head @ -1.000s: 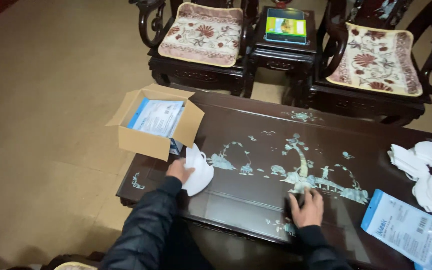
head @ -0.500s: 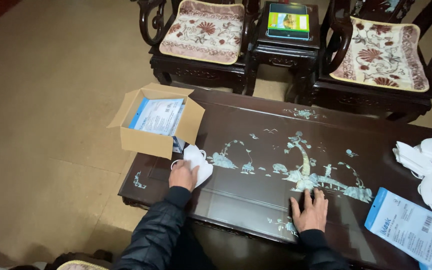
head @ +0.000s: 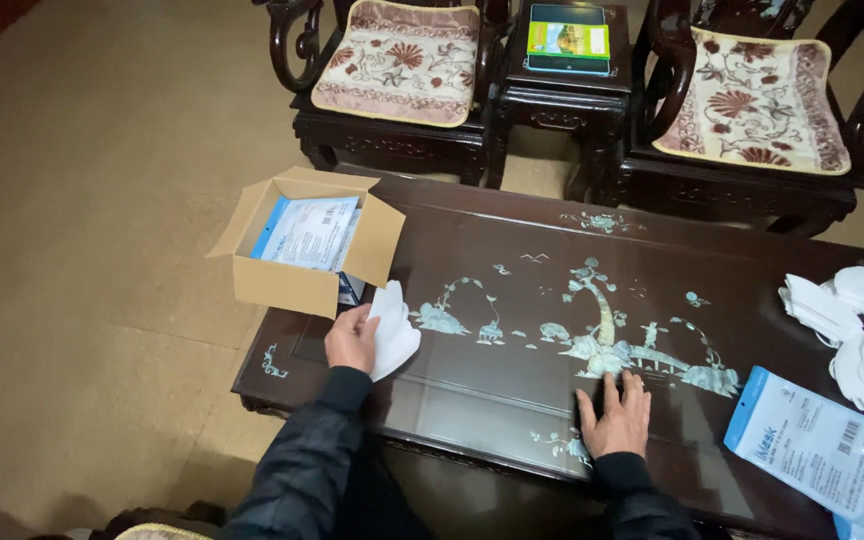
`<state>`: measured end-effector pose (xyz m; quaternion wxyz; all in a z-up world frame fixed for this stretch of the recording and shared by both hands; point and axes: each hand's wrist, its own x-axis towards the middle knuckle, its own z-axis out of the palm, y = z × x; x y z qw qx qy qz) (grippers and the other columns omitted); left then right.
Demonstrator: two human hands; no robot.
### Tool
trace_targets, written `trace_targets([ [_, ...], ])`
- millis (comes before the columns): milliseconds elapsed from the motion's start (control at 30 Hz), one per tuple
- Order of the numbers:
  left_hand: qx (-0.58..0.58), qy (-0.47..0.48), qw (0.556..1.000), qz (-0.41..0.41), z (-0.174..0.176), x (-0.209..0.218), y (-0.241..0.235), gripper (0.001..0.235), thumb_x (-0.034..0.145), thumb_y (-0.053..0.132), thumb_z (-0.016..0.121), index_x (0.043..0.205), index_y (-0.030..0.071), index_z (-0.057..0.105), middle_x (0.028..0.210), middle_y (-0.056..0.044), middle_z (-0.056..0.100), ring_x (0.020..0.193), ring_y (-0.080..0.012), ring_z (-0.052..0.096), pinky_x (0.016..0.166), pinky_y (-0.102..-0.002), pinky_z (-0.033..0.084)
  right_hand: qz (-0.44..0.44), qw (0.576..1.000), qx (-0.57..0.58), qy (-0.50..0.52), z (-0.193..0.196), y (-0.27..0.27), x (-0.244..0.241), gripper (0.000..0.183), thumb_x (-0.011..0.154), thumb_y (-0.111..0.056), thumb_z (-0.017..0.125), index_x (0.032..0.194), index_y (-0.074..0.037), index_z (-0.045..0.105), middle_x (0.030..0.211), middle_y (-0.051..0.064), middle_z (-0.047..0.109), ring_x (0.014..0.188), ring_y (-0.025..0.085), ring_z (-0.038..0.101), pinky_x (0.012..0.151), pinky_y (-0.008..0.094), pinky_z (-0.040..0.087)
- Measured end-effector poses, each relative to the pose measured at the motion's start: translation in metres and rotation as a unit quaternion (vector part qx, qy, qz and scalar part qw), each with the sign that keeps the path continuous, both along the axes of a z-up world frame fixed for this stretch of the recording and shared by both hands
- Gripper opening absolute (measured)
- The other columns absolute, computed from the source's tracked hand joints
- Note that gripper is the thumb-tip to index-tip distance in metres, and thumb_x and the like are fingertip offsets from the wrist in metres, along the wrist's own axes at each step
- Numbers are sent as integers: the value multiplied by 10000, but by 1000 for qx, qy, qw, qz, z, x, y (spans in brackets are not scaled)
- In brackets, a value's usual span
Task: Packaging face masks into individual blue envelopes
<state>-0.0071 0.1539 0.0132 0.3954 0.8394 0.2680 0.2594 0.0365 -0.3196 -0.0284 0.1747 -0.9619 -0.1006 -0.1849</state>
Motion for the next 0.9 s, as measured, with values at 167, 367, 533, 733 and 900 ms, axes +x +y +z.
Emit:
trace_targets([
  [167,-81,109,990,-30,32,-17,9,266,860,228,773,1110,151,820,1091,-17,792,1000,-181,718,945,-312,520,-3,1000,0,2,4,2,-1,705,925,-530,601,1417,-25,607,1540,256,470,1510,425,367,1273,578,251],
  [367,209,36,968,-131,-10,-18,23,316,923,193,670,1211,81,736,1244,-138,685,1138,-359,609,1038,-452,471,-1,1000,1,-7,6,2,0,679,938,-518,591,1397,-19,623,1537,266,482,1505,427,381,1267,582,262],
  [533,100,323,930,-142,16,4,15,1080,802,397,882,1600,38,249,1657,-188,294,1543,-329,259,1266,-435,220,5,999,1,-34,1,2,-2,680,924,-508,621,1396,-19,626,1517,267,497,1481,442,408,1245,601,291],
  [733,55,412,894,-170,23,8,7,1208,667,558,841,1603,122,213,1399,-255,548,1238,-448,613,1049,-539,492,-4,1000,-4,-12,0,0,-1,684,929,-517,603,1402,-24,622,1540,251,485,1508,421,381,1268,570,263],
  [900,-165,261,947,84,9,-14,-7,831,901,576,649,1431,-18,411,1349,-341,594,1265,-499,573,1075,-544,460,1,1000,8,-3,1,0,-1,682,920,-510,620,1396,-22,626,1533,262,481,1502,428,382,1264,579,264],
])
